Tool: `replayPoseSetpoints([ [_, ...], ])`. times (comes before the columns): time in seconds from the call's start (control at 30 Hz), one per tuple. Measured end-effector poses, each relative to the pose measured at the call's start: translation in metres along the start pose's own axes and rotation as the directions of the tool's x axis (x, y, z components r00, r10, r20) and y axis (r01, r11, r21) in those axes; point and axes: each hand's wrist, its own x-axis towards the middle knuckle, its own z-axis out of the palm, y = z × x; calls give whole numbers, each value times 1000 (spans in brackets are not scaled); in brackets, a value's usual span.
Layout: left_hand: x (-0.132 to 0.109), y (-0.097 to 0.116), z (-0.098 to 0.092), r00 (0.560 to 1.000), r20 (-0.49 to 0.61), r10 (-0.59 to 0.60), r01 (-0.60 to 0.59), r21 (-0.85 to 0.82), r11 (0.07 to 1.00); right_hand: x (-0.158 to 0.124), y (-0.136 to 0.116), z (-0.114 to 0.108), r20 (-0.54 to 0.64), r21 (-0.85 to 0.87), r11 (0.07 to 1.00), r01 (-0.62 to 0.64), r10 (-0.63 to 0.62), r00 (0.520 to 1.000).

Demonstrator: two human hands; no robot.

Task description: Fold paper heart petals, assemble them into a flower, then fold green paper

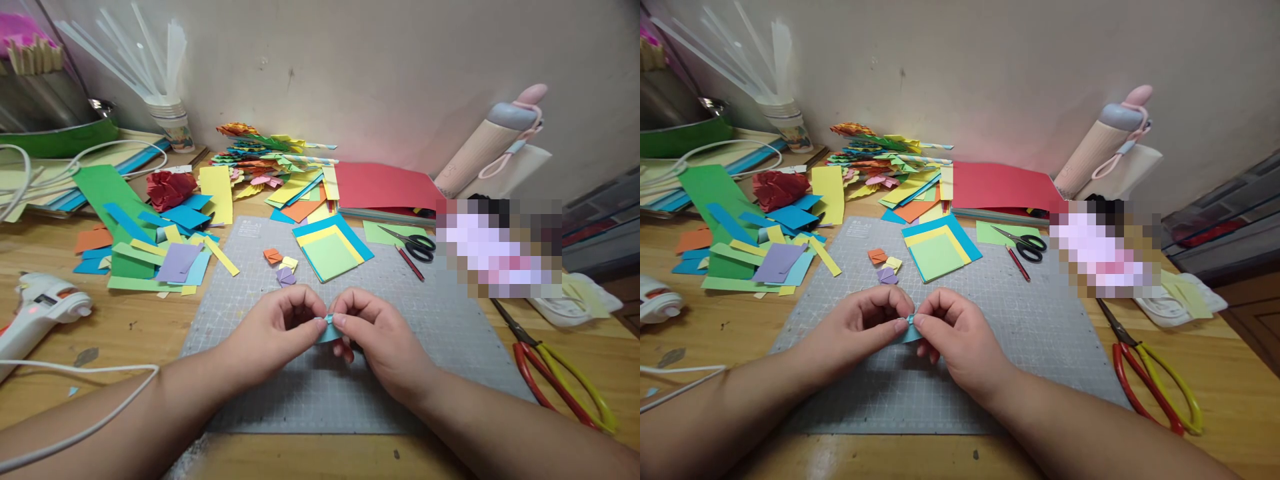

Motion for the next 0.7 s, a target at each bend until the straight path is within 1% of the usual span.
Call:
replayPoseSetpoints([
  [0.23, 1, -1, 0, 1000, -17, 8, -7, 58, 998, 1, 0, -2, 18, 46, 999, -22, 21, 1000],
  [0.4, 1, 1, -1, 997, -51, -53, 56, 64, 996, 0, 0, -3, 23, 14, 1000, 7, -7, 1000],
  [0.57, 2, -2, -3, 998, -29, -50, 49, -4, 999, -1, -1, -2, 5, -47, 998, 48, -47, 999],
  [0.7, 3, -4, -5, 998, 14, -64, 65, -66, 996, -1, -2, -1, -14, -41, 998, 56, -56, 998],
])
